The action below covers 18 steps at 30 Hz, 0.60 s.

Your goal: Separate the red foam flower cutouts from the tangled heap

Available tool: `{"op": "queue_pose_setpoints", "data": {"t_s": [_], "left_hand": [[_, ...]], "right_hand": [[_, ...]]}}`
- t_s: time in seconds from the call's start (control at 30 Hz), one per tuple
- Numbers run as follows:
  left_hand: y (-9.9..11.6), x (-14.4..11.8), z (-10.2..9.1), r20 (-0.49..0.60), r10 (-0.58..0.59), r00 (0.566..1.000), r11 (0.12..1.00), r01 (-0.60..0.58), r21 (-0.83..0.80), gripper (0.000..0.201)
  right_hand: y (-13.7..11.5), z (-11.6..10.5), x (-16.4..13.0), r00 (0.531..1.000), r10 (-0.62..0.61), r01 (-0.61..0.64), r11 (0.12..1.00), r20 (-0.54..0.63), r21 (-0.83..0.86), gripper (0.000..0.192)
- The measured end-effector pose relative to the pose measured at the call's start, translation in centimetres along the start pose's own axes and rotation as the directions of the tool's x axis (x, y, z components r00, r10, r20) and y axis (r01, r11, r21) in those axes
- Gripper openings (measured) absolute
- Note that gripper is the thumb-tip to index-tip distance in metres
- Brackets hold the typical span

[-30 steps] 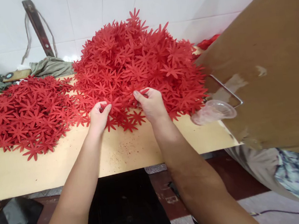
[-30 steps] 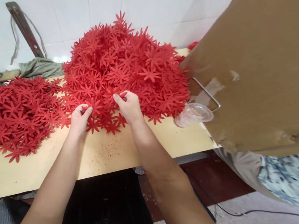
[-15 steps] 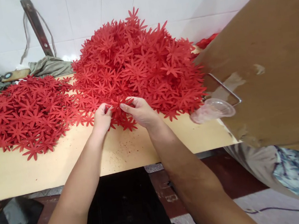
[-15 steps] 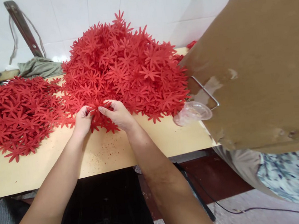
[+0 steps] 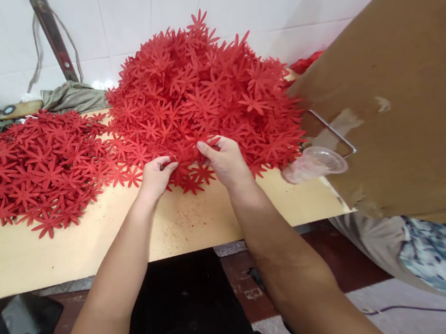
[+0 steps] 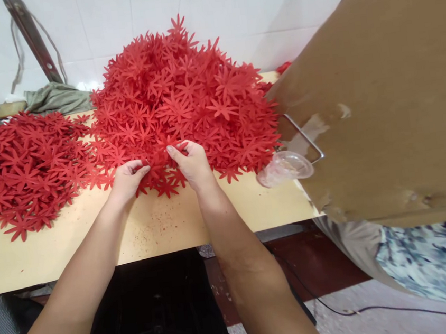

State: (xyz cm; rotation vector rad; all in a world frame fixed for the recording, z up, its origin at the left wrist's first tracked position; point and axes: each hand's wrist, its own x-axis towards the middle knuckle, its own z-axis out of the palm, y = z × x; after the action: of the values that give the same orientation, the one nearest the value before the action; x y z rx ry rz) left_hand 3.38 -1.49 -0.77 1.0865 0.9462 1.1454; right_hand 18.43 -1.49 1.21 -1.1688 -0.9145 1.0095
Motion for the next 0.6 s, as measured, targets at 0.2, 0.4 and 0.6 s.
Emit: {"op": "queue_pose_setpoints", "data": {"t_s": [0.2,0.4,0.6], "left_hand": [[0.7,-0.2,-0.3,-0.125,0.102,0.987,0.938,-0.053,0.343,0.033],[0.1,0.0,-0.4,-0.127,0.152,0.98,0.897,-0.083,0.434,0.044],[0.3,0.4,-0.8,-0.25,0.194,0.948,0.844,-0.032,0.536,0.037]], "right_hand": [[-0.1,-0.3,-0.2,0.997,-0.025,0.025,1.0,0.07,0.005,0.031],[-0.8,0.1,-1.0,0.983,-0.052,0.052,0.999,0.178,0.001,0.035],[-1.0,0.5,-0.9,0.993,-0.066,0.073,0.995,0.097,-0.069,0.034]]}}
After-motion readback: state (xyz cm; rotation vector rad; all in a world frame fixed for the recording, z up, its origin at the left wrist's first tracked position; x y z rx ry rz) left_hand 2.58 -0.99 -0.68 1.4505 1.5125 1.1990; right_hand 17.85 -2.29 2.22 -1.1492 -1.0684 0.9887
